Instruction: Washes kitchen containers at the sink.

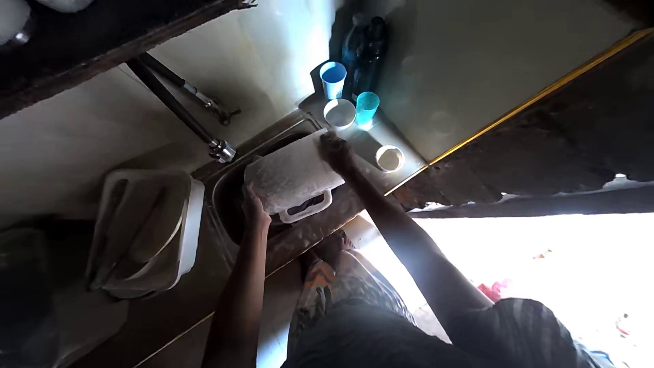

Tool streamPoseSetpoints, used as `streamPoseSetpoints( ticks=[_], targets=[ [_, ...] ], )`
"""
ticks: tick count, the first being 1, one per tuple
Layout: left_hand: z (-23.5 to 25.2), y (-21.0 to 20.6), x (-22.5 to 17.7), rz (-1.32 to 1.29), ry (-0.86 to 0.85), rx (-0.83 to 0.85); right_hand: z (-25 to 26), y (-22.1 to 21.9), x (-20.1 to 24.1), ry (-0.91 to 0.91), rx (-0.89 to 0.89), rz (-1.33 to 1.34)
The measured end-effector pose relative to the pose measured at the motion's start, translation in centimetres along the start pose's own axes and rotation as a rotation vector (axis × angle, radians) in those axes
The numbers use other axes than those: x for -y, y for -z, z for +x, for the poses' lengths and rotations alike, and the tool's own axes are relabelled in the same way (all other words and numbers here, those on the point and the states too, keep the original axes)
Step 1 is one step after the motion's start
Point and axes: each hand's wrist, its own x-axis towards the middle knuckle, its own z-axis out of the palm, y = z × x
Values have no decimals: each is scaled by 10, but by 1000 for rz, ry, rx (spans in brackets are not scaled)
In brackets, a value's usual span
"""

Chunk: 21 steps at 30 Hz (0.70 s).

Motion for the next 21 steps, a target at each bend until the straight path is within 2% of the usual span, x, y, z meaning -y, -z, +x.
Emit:
streamPoseSetpoints(
  ticks=[3, 5, 6, 8, 10, 12, 14, 16, 18, 20, 21],
  targets=[
    [18, -5, 17, 22, 103, 21, -33, 3, 32, 167, 33, -183],
    [16, -11, 16, 108, 213, 37, -52, 1, 43, 276, 43, -248],
    [12, -12, 12, 173, 205, 76, -59, -2, 43, 357, 38, -291],
    [0, -13, 3, 270, 25, 170, -66, -10, 33, 584, -28, -342],
    [-15, -12, -13, 260, -180, 330, -73, -14, 23, 791, -50, -361],
    [-31, -11, -32, 291, -364, 515, -79, -21, 12, 907, -26, -394],
    [-48, -12, -46, 403, -524, 605, -81, -29, -1, 970, 20, -400],
    [-54, -18, -45, 470, -538, 588, -81, -26, -11, 933, 127, -356],
    [-53, -23, -39, 502, -532, 554, -81, -5, -6, 684, 250, -287],
    [-47, -22, -29, 571, -593, 499, -71, 21, 3, 439, 172, -244],
    [-46, -21, -25, 595, -634, 468, -62, 30, 5, 417, 45, -273]
  ],
)
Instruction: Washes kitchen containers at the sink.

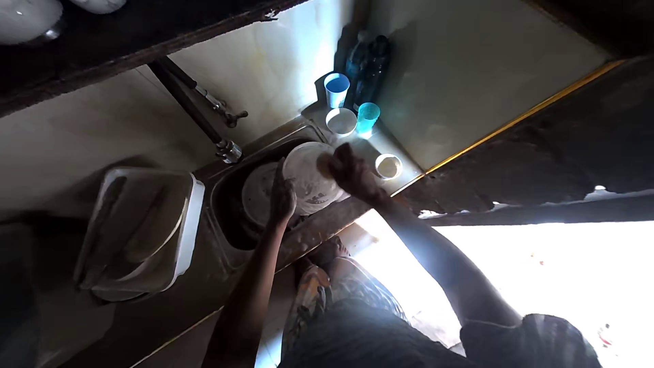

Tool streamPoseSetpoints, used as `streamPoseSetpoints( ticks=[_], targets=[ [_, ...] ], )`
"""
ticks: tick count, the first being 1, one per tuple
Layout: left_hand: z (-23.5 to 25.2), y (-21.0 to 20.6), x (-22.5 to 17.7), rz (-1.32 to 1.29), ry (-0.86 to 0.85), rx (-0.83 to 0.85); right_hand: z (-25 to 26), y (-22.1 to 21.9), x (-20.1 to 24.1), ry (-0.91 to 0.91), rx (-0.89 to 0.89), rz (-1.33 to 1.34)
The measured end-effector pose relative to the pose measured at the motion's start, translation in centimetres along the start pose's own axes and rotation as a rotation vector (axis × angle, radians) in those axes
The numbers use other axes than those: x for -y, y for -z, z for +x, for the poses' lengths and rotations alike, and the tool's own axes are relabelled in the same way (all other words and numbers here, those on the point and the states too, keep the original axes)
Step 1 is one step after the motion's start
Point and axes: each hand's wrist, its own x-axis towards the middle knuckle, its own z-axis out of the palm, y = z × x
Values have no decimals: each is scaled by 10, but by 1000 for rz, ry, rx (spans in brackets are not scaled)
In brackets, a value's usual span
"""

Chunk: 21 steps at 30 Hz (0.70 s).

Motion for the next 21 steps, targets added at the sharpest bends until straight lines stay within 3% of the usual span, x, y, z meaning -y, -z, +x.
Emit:
streamPoseSetpoints(
  ticks=[2, 4, 7, 10, 12, 14, 17, 19, 21],
  targets=[
    [-2, -2, -3, 88, -14, -26, 18, 6, -13, 101, -249, -150],
    [-4, -2, -17, 239, 42, -5, 33, -4, -22, 215, -317, -271],
    [-2, -1, -39, 424, 128, 94, 37, -30, -2, 158, -95, -181],
    [1, 7, -48, 544, 120, 167, 35, -52, 13, 414, 4, -69],
    [6, 15, -50, 569, 129, 243, 38, -44, 7, 504, 68, -204],
    [7, 18, -48, 538, 99, 267, 43, -21, 1, 469, 113, -434],
    [12, 19, -44, 539, 79, 273, 43, 6, -11, 263, 149, -638],
    [20, 20, -45, 546, 55, 290, 41, 4, -5, 136, 198, -603],
    [26, 21, -51, 581, 36, 338, 43, -9, 6, 164, 244, -526]
  ],
)
